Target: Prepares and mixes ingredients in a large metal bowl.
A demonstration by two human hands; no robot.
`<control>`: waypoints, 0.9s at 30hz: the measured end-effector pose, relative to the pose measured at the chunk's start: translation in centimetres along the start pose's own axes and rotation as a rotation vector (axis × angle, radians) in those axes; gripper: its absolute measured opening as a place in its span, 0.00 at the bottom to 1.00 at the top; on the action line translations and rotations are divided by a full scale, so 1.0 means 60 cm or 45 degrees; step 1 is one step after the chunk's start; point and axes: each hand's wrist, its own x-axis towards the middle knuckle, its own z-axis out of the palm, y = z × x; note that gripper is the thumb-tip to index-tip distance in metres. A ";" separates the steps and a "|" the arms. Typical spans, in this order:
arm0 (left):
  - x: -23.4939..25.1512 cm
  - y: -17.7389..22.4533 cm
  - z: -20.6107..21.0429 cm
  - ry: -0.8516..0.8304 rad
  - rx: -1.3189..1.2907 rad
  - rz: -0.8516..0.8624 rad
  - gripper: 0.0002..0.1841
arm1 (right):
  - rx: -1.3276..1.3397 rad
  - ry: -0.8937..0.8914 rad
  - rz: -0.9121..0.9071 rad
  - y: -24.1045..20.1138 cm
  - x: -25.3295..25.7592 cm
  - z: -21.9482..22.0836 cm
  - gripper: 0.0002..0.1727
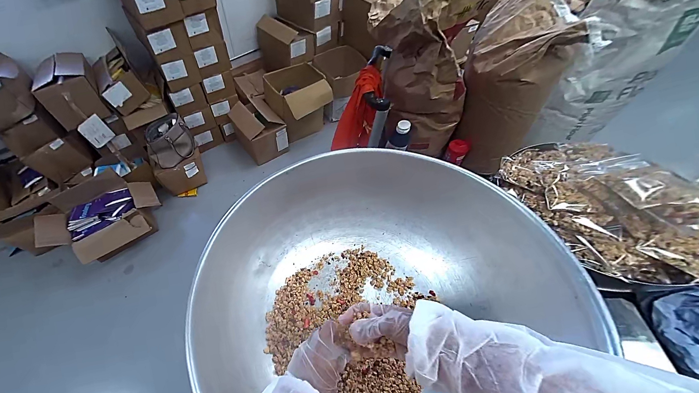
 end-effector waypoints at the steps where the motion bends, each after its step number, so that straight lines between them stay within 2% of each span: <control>1: 0.001 -0.008 0.001 0.015 -0.038 -0.012 0.25 | -0.017 0.007 0.015 -0.001 0.006 0.003 0.18; 5: 0.000 -0.016 -0.010 -0.018 -0.033 -0.095 0.24 | -0.106 -0.058 0.154 -0.005 0.015 0.014 0.22; 11: -0.006 0.006 -0.021 -0.059 0.239 -0.173 0.22 | -0.356 -0.048 0.251 -0.040 -0.020 0.037 0.24; 15: -0.002 0.007 -0.023 -0.111 0.199 -0.238 0.21 | -0.783 0.000 0.012 -0.008 0.008 -0.015 0.17; 17: -0.002 -0.002 -0.020 -0.127 0.003 -0.192 0.21 | -1.005 0.103 -0.018 -0.002 0.026 -0.029 0.23; 19: -0.011 -0.002 -0.018 -0.138 -0.180 -0.096 0.21 | -1.150 0.134 0.020 0.022 0.047 -0.038 0.37; 20: -0.017 0.000 -0.017 -0.127 -0.248 -0.039 0.21 | -1.143 0.086 0.032 0.042 0.058 -0.044 0.42; 21: -0.022 0.000 -0.015 -0.111 -0.289 0.020 0.20 | -1.047 0.032 0.028 0.065 0.066 -0.049 0.43; 24: -0.019 -0.011 -0.011 -0.069 -0.291 0.099 0.16 | -0.714 -0.054 0.102 0.089 0.066 -0.029 0.29; 27: -0.007 -0.028 -0.008 -0.037 -0.024 0.129 0.14 | -0.819 -0.050 0.099 0.076 0.053 -0.015 0.32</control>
